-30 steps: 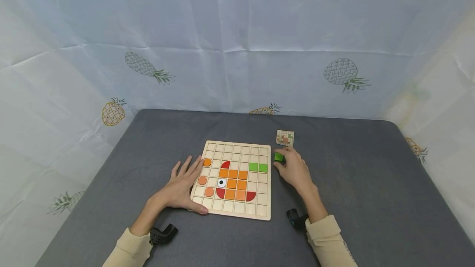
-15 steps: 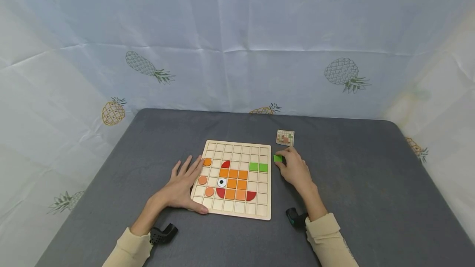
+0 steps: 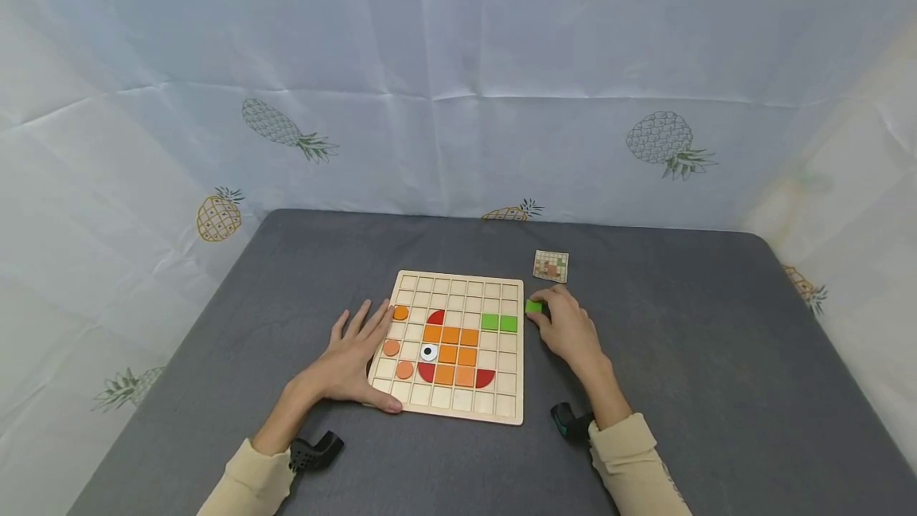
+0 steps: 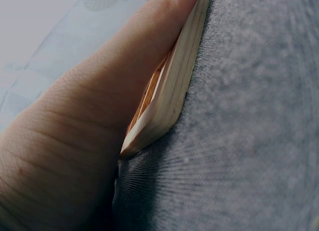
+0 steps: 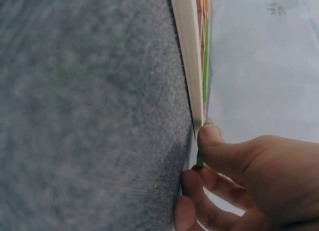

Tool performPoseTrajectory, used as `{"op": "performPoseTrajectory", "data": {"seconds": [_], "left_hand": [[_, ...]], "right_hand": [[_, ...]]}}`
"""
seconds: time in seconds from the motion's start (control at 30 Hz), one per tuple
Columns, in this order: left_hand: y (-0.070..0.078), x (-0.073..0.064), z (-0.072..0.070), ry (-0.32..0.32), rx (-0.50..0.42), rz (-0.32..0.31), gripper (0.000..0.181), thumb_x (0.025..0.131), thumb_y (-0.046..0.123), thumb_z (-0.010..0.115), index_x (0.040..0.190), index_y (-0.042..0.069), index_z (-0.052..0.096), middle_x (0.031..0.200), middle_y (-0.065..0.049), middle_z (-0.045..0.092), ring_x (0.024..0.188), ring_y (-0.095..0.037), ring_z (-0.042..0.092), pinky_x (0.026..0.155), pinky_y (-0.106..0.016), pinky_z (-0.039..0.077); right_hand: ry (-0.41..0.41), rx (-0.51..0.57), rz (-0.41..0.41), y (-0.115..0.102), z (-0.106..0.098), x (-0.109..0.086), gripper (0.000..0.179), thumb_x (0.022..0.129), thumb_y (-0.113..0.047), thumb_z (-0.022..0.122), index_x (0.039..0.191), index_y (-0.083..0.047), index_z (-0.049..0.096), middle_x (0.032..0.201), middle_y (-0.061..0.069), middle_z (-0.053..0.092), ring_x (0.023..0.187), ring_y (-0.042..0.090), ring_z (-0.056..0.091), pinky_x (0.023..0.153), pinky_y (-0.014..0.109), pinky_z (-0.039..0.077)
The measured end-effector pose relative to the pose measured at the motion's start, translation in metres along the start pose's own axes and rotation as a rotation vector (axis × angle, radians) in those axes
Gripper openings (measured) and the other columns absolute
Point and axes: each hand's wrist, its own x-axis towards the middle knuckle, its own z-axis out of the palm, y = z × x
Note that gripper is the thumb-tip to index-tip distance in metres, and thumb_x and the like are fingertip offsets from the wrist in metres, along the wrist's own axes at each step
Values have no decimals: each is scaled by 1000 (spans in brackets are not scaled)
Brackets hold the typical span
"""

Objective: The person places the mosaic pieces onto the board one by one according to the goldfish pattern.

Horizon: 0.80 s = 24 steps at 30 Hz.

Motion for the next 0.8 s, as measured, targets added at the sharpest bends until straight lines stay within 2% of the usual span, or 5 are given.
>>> {"op": "performPoseTrajectory", "data": {"seconds": [0.37,0.67,0.8], "left_hand": [[0,0,0,0,-4,-8,154,63,71,92,174,2,10,184,-19,5,170,-52,-1,130,-77,-2],[-2,0,0,2,-18,2,153,64,70,92,174,2,11,184,-20,4,170,-53,-2,129,-78,-2],[-2,0,0,1,-15,3,153,64,70,92,174,2,10,184,-20,4,170,-53,-2,129,-78,-2]], "right_hand": [[10,16,-44,-19,-1,1,29,101,-8,75,126,5,75,119,26,70,73,21,55,62,34,43],[-45,0,-58,-36,11,11,29,101,-14,77,127,-1,77,117,20,71,83,26,64,65,39,50],[-40,-25,-63,-40,15,15,27,101,-15,78,125,-3,78,122,19,72,99,32,72,78,51,59]]}}
